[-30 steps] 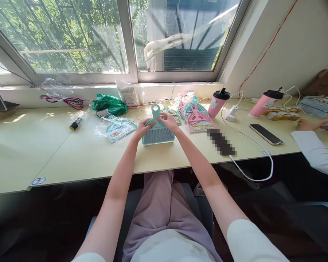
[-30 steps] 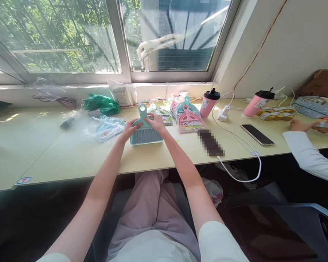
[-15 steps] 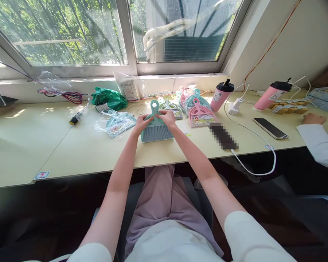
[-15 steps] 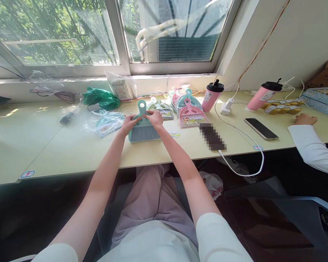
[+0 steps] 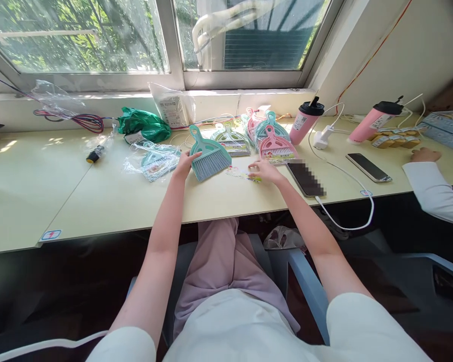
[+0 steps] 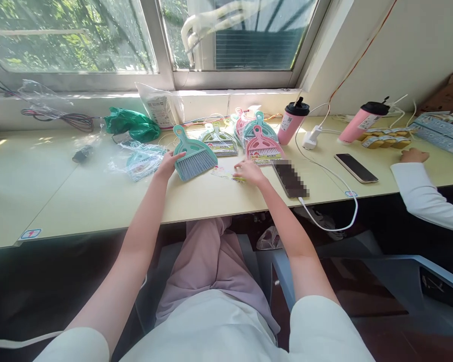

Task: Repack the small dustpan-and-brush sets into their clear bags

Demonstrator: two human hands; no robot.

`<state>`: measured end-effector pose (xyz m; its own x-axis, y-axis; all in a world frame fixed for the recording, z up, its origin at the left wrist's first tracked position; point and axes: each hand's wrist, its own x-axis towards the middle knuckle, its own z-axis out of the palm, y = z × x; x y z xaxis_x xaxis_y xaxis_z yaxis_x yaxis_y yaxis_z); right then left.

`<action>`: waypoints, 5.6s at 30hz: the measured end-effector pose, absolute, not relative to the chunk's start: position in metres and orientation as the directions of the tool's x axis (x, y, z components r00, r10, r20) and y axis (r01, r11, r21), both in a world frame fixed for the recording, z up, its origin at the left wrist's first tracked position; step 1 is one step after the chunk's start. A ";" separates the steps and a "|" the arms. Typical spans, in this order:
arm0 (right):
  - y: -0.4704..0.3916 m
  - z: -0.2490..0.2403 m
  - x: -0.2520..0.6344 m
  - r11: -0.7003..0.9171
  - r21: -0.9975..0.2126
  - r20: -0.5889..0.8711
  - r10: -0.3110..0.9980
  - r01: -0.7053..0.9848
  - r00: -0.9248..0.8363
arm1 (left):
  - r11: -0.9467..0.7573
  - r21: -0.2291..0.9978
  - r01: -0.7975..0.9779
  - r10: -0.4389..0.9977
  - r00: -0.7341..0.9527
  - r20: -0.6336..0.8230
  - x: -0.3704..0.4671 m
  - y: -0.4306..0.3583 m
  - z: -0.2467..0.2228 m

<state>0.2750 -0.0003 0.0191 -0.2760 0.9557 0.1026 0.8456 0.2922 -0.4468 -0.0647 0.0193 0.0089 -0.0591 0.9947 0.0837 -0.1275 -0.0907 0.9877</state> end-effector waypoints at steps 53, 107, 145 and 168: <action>0.016 0.010 0.192 0.445 -0.675 0.426 0.886 0.588 -0.182 | -0.031 0.993 -0.112 0.953 0.296 0.064 -0.035 0.000 0.011; 0.014 -0.001 0.178 -0.020 -0.994 -0.005 0.990 -0.104 -0.143 | -0.053 0.972 -0.228 0.985 0.148 0.089 -0.021 0.007 0.001; 0.019 0.002 0.198 -0.019 -0.975 -0.054 0.987 -0.222 0.149 | -0.025 0.479 0.877 0.927 -0.158 0.339 -0.085 0.007 0.006; 0.011 0.007 0.198 -0.201 -0.979 -0.185 0.945 -0.033 -0.271 | 0.066 0.741 0.668 0.734 -0.536 0.418 -0.075 0.006 0.017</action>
<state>0.1979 0.0105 0.0066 -0.2708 0.9447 -0.1850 -0.0330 -0.2012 -0.9790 -0.0750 0.0059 0.0168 -0.5361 0.7335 0.4178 0.6681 0.0661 0.7412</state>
